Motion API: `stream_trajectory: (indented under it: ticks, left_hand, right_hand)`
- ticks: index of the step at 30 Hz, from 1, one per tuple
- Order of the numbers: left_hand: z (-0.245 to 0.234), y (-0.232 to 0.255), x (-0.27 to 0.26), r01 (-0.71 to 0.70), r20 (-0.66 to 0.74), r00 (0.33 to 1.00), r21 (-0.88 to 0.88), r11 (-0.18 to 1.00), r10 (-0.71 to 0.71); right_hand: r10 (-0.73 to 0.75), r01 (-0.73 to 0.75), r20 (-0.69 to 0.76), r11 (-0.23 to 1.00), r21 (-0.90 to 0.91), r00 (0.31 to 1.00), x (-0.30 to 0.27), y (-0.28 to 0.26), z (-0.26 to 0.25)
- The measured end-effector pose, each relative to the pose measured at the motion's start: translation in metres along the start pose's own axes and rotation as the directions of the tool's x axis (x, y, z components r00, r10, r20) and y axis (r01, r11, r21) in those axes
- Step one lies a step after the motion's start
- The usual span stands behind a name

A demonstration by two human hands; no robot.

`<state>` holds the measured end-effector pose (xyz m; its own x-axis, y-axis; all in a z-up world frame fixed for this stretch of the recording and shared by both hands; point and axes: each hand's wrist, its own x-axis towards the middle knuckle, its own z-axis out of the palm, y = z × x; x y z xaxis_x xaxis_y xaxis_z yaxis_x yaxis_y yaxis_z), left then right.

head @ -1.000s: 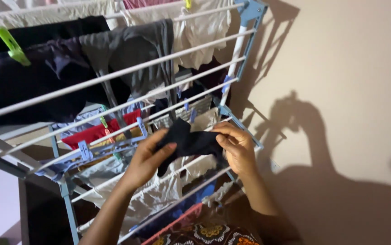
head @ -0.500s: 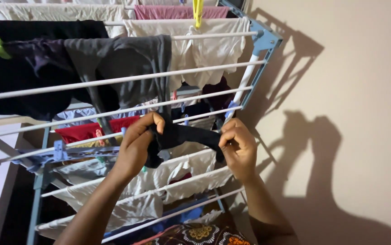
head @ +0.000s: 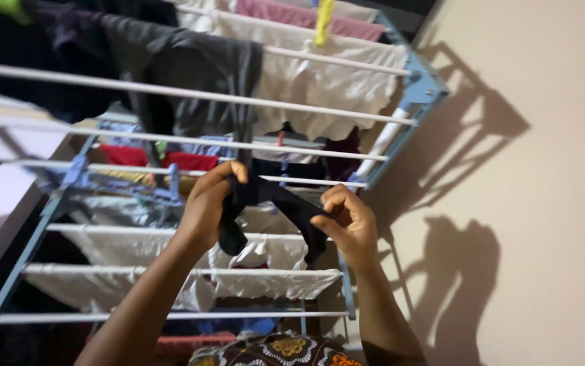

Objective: Hanging wet laundry items like socks, shirts, and underwear on a drying rack using clothespins.

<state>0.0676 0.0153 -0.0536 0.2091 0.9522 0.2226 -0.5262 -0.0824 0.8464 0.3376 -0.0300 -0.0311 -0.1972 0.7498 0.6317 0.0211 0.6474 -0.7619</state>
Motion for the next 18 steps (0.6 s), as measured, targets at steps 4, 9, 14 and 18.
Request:
stream_trajectory:
  ticks: [4,9,14,18]
  left_hand:
    - [-0.007,-0.019,-0.002,0.129,-0.223,0.962,-0.153,0.980,-0.161]
    - [-0.063,-0.138,-0.008,0.390,-0.010,0.913,-0.265,0.882,-0.407]
    - [-0.037,-0.093,-0.050,0.399,0.048,0.914,-0.291,0.870,-0.403]
    - [-0.015,-0.053,-0.081,0.062,-0.238,0.936,-0.612,0.789,-0.258]
  right_hand:
    - [0.274,-0.280,0.065,0.905,0.322,0.960,-0.008,0.032,0.010]
    - [0.299,-0.281,0.021,0.867,0.412,0.954,-0.012,0.063,0.051]
    - [0.332,-0.313,0.018,0.867,0.389,0.943,-0.010,0.064,0.100]
    - [0.310,-0.272,-0.057,0.897,0.348,0.949,-0.014,0.078,0.123]
